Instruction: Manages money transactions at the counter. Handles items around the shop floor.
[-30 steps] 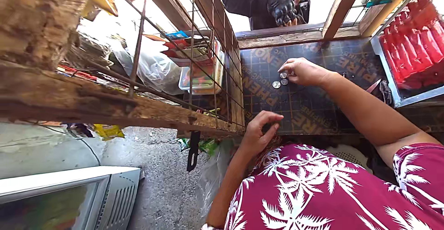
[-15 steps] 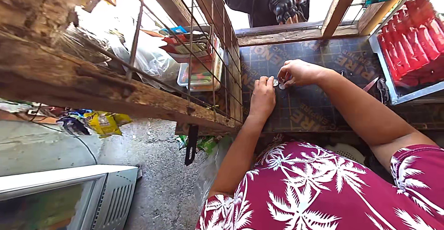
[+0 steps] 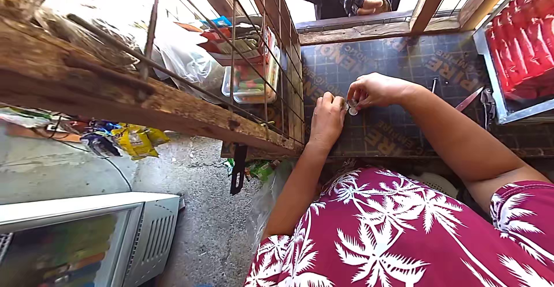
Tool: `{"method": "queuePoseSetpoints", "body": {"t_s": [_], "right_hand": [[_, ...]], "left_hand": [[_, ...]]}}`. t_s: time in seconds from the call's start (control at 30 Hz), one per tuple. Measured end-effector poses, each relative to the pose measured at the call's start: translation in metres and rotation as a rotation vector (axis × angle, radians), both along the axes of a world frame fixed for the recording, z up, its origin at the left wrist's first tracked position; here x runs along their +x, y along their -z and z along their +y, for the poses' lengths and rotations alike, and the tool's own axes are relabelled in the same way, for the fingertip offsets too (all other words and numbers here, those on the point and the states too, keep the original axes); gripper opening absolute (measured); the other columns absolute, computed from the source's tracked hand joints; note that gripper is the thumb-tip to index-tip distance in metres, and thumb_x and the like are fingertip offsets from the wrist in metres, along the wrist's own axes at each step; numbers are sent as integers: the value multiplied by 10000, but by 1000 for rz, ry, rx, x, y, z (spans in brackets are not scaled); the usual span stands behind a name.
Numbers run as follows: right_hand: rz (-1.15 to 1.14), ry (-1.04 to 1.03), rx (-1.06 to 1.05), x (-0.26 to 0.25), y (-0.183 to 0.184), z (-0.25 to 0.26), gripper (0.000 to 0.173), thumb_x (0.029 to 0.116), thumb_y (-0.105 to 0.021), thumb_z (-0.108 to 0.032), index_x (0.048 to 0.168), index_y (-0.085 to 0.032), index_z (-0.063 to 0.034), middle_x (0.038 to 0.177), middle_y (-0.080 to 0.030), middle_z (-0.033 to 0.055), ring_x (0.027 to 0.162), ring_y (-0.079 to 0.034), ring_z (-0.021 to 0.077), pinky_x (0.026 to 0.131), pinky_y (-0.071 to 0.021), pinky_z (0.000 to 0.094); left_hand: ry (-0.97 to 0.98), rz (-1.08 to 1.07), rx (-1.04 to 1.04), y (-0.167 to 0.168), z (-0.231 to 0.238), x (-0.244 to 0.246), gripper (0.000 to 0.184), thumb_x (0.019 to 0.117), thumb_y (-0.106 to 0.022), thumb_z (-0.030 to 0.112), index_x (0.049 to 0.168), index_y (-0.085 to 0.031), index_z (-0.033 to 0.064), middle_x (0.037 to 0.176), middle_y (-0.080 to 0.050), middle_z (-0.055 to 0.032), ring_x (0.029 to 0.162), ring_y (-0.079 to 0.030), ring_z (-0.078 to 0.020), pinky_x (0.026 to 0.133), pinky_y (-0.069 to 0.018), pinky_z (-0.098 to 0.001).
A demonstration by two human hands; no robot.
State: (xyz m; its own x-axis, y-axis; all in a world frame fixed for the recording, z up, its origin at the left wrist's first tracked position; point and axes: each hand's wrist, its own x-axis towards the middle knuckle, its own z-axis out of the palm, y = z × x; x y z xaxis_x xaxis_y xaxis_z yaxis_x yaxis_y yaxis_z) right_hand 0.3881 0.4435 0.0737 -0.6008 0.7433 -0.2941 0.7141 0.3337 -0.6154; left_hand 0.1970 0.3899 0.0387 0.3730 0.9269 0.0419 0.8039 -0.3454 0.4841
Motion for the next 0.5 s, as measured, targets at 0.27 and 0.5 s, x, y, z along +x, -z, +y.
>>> {"method": "queuePoseSetpoints", "body": {"t_s": [0.27,0.5], "right_hand": [[-66,-58,12,0,2,-8,330,918,-740,-42,1237,-656,-50,1077,-626,172,875,-638,274,842,-539,431],[405,580,487,-5,29,-77,223,1009,-561,-119,1158,-644,25,906,-688,145,744,-675,221,688,-578,396]], "left_hand": [[-35,-134,90,20,-15,-12,299,959,-701,158,1208,-684,-8,1144,-627,-242,1112,-600,-417,988,-493,-520],[-173,-641,169,33,-28,-27,460,1048,-382,115,1469,-427,-63,1330,-578,-227,1137,-636,-235,961,-545,-370]]}}
